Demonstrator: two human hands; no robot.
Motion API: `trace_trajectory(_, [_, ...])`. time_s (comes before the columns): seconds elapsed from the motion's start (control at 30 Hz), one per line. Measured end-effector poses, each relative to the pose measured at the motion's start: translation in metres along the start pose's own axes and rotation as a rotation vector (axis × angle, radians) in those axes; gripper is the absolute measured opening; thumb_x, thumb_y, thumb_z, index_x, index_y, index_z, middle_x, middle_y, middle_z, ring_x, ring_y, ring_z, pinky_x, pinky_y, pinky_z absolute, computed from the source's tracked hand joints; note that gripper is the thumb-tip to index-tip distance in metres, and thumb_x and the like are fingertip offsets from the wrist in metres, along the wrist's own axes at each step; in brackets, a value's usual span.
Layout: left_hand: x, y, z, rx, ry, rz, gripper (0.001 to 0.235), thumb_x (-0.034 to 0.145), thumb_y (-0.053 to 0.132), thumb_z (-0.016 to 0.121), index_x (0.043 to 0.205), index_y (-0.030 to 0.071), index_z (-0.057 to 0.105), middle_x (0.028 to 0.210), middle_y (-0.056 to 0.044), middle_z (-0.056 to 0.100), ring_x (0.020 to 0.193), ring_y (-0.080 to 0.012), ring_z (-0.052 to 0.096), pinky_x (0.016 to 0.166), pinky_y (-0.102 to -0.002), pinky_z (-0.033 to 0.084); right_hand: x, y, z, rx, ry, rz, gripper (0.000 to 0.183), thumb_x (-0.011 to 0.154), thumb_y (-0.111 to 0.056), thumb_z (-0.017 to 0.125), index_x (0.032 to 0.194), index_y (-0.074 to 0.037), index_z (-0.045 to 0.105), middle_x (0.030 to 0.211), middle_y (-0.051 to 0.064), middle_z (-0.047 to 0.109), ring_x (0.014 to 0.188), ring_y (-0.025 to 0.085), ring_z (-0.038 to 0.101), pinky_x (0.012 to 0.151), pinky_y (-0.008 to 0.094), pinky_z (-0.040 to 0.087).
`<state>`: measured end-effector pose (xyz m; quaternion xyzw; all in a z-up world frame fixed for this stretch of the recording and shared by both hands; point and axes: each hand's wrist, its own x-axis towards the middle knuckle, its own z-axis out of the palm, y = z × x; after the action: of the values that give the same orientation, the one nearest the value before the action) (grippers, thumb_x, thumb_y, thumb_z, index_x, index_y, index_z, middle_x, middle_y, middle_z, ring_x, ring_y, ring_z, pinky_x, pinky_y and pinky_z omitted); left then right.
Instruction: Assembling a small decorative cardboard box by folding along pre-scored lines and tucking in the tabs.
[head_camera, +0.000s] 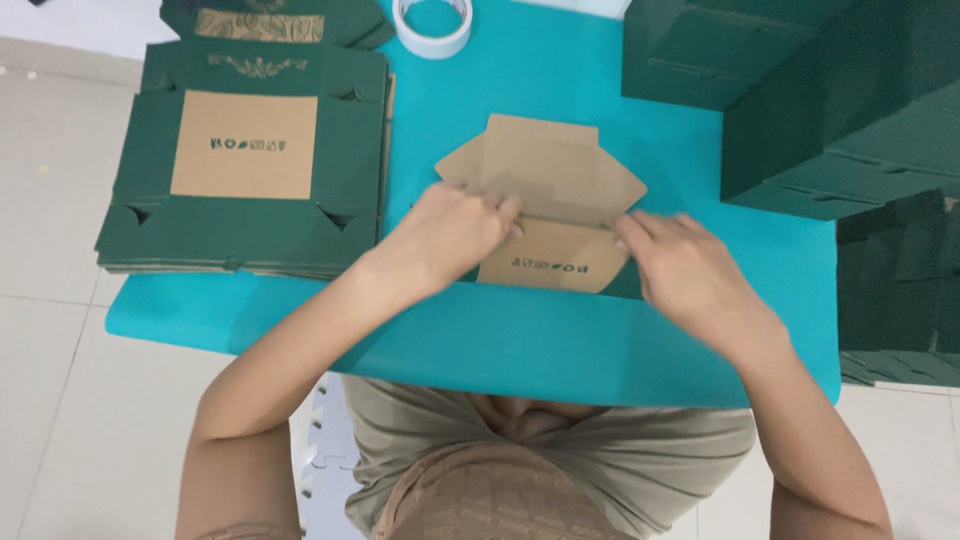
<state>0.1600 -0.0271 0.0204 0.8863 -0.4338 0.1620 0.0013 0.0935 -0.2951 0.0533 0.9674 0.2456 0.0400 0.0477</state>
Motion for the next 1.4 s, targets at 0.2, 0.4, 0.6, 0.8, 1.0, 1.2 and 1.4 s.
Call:
trace_trajectory(0.2, [0.023, -0.024, 0.065, -0.054, -0.072, -0.099, 0.024, 0.101, 0.03, 0.052, 0.111, 0.01, 0.058, 0.099, -0.006, 0.066, 0.097, -0.0223, 0.066, 0.08, -0.033, 0.042, 0.048, 0.015, 0.0, 0.299, -0.078, 0.013, 0.017, 0.105, -0.014, 0.044, 0.104, -0.006, 0.059, 0.084, 0.01, 0.061, 0.091, 0.033, 0.065, 0.084, 0.048, 0.047])
trace_trajectory(0.4, [0.019, -0.032, 0.108, -0.154, -0.058, -0.098, 0.031, 0.103, 0.033, 0.047, 0.112, 0.005, 0.057, 0.101, -0.01, 0.06, 0.106, -0.0266, 0.06, 0.089, -0.036, 0.042, 0.068, 0.022, 0.037, 0.52, -0.111, 0.041, 0.036, 0.101, -0.009, 0.044, 0.137, -0.011, 0.05, 0.124, 0.018, 0.061, 0.12, 0.042, 0.056, 0.09, 0.055, 0.042])
trace_trajectory(0.6, [0.008, -0.019, 0.108, -0.099, 0.049, -0.135, 0.03, 0.107, 0.032, 0.038, 0.113, 0.007, 0.053, 0.099, -0.007, 0.046, 0.101, -0.0254, 0.05, 0.084, -0.036, 0.037, 0.061, 0.027, 0.088, 0.41, 0.022, 0.084, 0.025, 0.105, -0.014, 0.04, 0.125, -0.017, 0.055, 0.104, 0.005, 0.048, 0.104, 0.03, 0.055, 0.081, 0.04, 0.04])
trace_trajectory(0.8, [0.001, 0.001, 0.124, 0.036, 0.026, -0.139, 0.034, 0.105, 0.023, 0.037, 0.128, 0.004, 0.055, 0.121, -0.012, 0.051, 0.115, -0.0247, 0.055, 0.113, -0.044, 0.028, 0.043, 0.016, 0.107, 0.184, 0.12, 0.081, 0.044, 0.105, -0.035, 0.031, 0.148, -0.028, 0.041, 0.139, 0.003, 0.037, 0.136, 0.027, 0.037, 0.105, 0.043, 0.032])
trace_trajectory(1.0, [-0.022, 0.017, 0.068, -0.313, -0.177, -0.201, 0.076, 0.104, 0.049, 0.028, 0.155, -0.007, 0.016, 0.163, -0.027, 0.009, 0.152, -0.0375, 0.006, 0.119, -0.058, -0.001, 0.032, 0.008, 0.105, 0.273, -0.058, 0.096, 0.061, 0.105, -0.04, 0.024, 0.16, -0.015, 0.014, 0.167, 0.009, 0.007, 0.153, 0.027, 0.002, 0.121, 0.046, -0.003])
trace_trajectory(1.2, [-0.021, 0.02, 0.076, -0.257, -0.221, -0.218, 0.077, 0.101, 0.05, 0.021, 0.156, -0.004, 0.013, 0.164, -0.024, 0.005, 0.153, -0.0349, 0.002, 0.12, -0.058, -0.005, 0.042, -0.035, 0.1, 0.274, -0.097, 0.006, 0.066, 0.104, -0.038, 0.026, 0.157, 0.0, 0.013, 0.164, 0.021, 0.011, 0.152, 0.033, 0.005, 0.121, 0.047, -0.003])
trace_trajectory(1.4, [-0.025, 0.019, 0.085, -0.227, -0.168, -0.206, 0.078, 0.102, 0.052, 0.019, 0.157, -0.003, 0.013, 0.165, -0.022, 0.005, 0.153, -0.0343, 0.003, 0.121, -0.058, -0.002, 0.043, -0.049, 0.101, 0.351, -0.021, -0.137, 0.06, 0.106, -0.037, 0.024, 0.157, -0.004, 0.019, 0.166, 0.013, 0.012, 0.152, 0.03, 0.008, 0.123, 0.045, 0.001])
